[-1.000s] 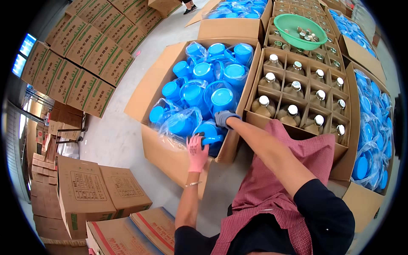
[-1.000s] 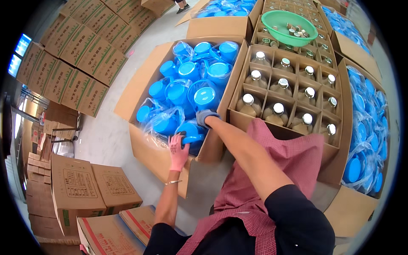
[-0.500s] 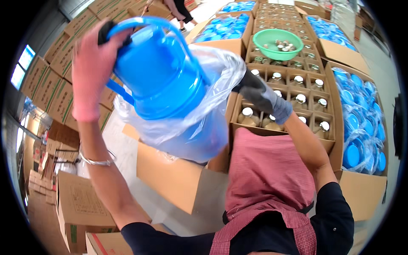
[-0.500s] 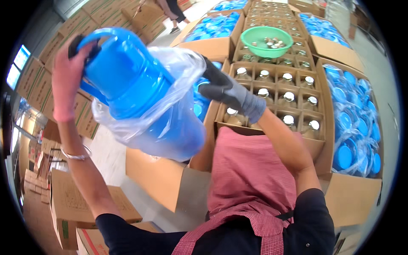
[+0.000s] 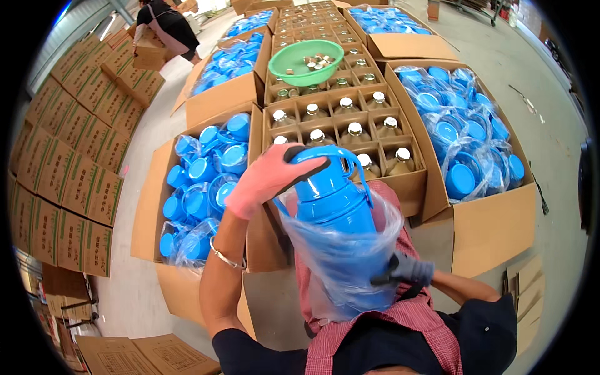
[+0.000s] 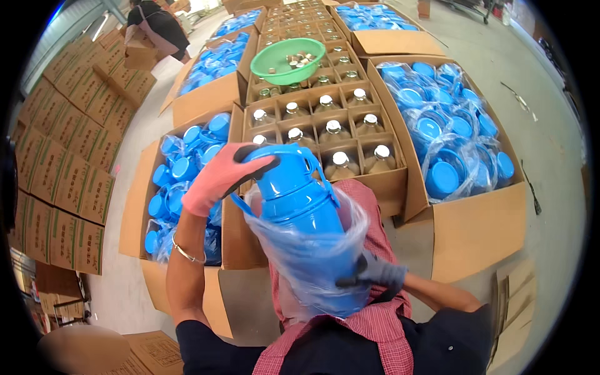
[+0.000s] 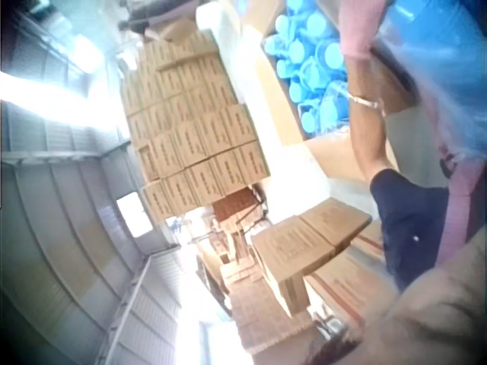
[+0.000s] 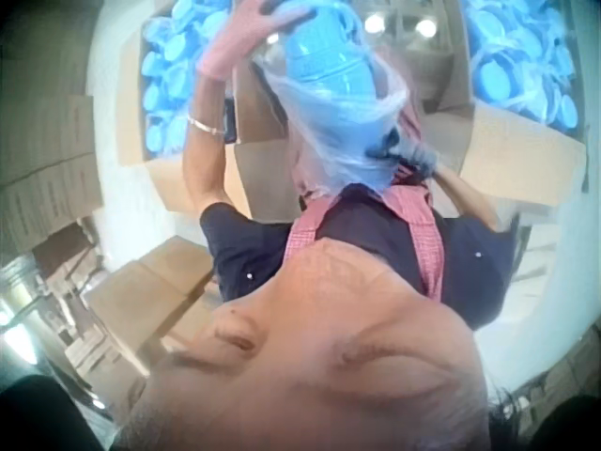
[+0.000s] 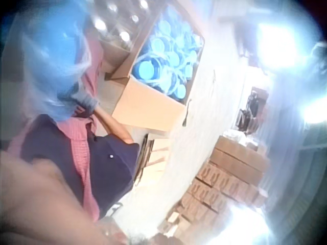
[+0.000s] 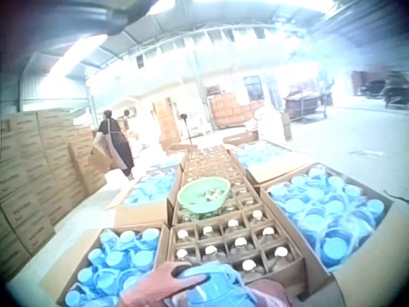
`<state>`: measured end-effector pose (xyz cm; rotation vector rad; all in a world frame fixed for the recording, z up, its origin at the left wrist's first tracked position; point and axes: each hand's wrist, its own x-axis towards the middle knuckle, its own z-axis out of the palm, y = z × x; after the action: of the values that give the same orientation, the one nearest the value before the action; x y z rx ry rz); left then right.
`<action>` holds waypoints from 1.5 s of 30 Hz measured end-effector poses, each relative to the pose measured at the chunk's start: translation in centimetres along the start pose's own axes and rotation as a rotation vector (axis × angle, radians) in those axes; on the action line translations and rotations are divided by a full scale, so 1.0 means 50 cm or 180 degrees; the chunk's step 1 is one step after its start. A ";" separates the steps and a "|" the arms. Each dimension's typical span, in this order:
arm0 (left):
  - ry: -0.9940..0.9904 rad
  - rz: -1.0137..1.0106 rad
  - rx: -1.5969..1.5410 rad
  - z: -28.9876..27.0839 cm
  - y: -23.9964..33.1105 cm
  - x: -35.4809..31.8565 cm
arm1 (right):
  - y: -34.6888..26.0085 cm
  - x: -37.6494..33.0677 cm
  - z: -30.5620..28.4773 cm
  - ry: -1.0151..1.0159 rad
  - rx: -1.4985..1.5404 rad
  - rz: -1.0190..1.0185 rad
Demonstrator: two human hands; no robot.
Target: The person assembles blue plastic containers by hand. They pick up a container, insert a metal cap into the opening, and then place the assembled unit into a cardboard box. The process is repeated continuously throughout the video.
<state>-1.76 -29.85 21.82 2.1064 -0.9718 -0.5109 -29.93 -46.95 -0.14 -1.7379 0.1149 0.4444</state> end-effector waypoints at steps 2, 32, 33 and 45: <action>-0.0395 0.0512 -0.0524 -0.016 -0.058 0.000 | 0.093 -0.080 0.021 -0.0174 -0.0206 -0.0284; 0.1412 0.0326 -0.1665 0.230 -0.055 0.024 | -0.360 0.161 -0.183 0.2733 -0.1793 -0.2592; 0.1691 0.1138 -0.0736 0.222 -0.068 0.030 | -0.351 0.198 -0.199 0.2760 -0.1784 -0.2621; 0.0608 -0.0202 -0.1551 0.192 -0.093 0.073 | -0.143 0.504 -0.715 0.4495 0.0977 -0.2967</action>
<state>-3.13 -35.09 11.95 1.7115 -0.5992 -0.5078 3.73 -75.59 2.86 -1.2992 0.3197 -1.4325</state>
